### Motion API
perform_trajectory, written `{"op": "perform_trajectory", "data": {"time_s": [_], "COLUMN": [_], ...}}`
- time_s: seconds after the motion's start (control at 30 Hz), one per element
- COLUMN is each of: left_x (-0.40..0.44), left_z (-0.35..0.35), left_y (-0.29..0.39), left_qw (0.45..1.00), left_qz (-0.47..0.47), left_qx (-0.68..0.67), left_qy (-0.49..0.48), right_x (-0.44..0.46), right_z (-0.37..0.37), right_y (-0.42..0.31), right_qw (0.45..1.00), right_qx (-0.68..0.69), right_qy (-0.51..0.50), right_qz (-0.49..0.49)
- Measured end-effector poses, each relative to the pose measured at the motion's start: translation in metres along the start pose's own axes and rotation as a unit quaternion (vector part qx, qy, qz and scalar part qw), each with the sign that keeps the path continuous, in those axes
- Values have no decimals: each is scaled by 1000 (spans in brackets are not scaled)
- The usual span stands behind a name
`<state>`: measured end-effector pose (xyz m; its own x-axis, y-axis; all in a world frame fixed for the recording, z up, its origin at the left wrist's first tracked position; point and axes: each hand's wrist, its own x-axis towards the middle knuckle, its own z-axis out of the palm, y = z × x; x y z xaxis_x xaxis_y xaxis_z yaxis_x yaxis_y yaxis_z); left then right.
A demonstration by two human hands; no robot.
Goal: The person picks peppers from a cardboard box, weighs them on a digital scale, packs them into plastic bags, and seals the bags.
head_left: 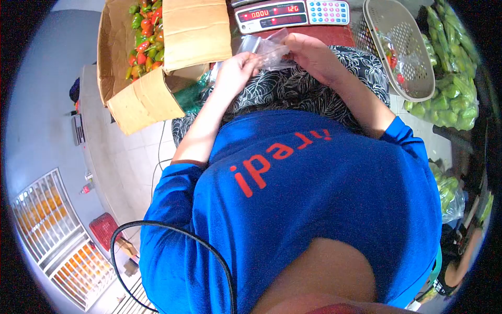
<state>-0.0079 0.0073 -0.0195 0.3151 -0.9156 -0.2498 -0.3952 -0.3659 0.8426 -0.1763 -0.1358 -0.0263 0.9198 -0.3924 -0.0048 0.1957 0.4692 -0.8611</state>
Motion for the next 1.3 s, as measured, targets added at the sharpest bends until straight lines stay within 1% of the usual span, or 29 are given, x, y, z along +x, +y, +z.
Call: {"op": "perform_trajectory", "data": {"time_s": [0.07, 0.1, 0.13, 0.17, 0.2, 0.23, 0.33, 0.37, 0.47, 0.5, 0.6, 0.63, 0.7, 0.73, 0.77, 0.8, 0.83, 0.87, 0.9, 1.0, 1.03, 1.1, 1.13, 1.2, 1.3], "left_x": [1, 0, -2, -6, -10, -11, -10, -11, -20, -18, -16, -20, -23, -24, -17, -19, -24, -26, -21, -22, -22, -20, -19, -16, -16], "left_z": [2, 2, 2, 2, 2, 5, 10, 12, 22, 22, 12, 11, 9, 6, 1, 3, 7, 10, 7, 10, 9, 9, 9, 5, 0], "left_y": [-2, 2, 6, 11, 22, 26, 26, 25, 45, 41, 43, 52, 58, 58, 33, 40, 51, 56, 54, 59, 55, 50, 48, 40, 39], "left_qw": [994, 988, 976, 958, 934, 935, 966, 980, 982, 974, 919, 894, 830, 791, 667, 748, 819, 878, 949, 945, 901, 900, 899, 857, 788], "left_qz": [42, 50, 17, -15, -49, -39, 35, 52, 78, 62, 68, 30, 9, 0, 55, 40, 25, 8, 31, 3, -19, -16, -16, -28, -28], "left_qx": [-103, -144, -216, -286, -354, -351, -255, -189, -161, -208, -385, -445, -556, -607, -678, -614, -541, -461, -298, -326, -432, -434, -435, -514, -615], "left_qy": [12, 16, 17, 18, 19, 36, 28, 26, 62, 63, 37, 47, -35, -76, -305, -248, -187, -125, -103, 1, -23, -36, -43, -38, -27], "right_x": [1, 0, -1, -2, -1, 0, 1, -1, -6, 0, 1, -1, -1, 0, 0, 0, 1, 1, 2, 0, -2, -5, -5, -6, -2], "right_z": [-2, -4, -8, -10, -10, -8, 3, 7, 10, 4, -8, -7, -6, -7, -8, -11, -15, -19, -19, -13, -9, 2, 6, 11, 7], "right_y": [-5, -12, -19, -23, -20, -15, -6, -5, -6, -2, -3, -5, -10, -9, -8, -7, -5, -1, 1, -2, -4, -5, -7, -10, -4], "right_qw": [999, 990, 970, 937, 937, 938, 933, 931, 902, 921, 909, 913, 921, 903, 884, 863, 878, 893, 906, 894, 889, 878, 885, 897, 838], "right_qx": [-32, -138, -243, -345, -345, -344, -355, -361, -427, -387, -416, -406, -387, -427, -466, -504, -475, -444, -411, -443, -452, -469, -458, -436, -538], "right_qy": [15, -7, -28, -50, -49, -48, -47, -48, -34, -47, 28, 29, 30, 34, 37, 41, 59, 78, 97, 51, 50, 49, 47, 45, 41], "right_qz": [3, 3, 4, 4, 1, -1, -1, -1, -48, -17, -2, 11, 35, 19, 3, -13, -15, -17, -18, -46, -56, -77, -73, -65, -80]}}
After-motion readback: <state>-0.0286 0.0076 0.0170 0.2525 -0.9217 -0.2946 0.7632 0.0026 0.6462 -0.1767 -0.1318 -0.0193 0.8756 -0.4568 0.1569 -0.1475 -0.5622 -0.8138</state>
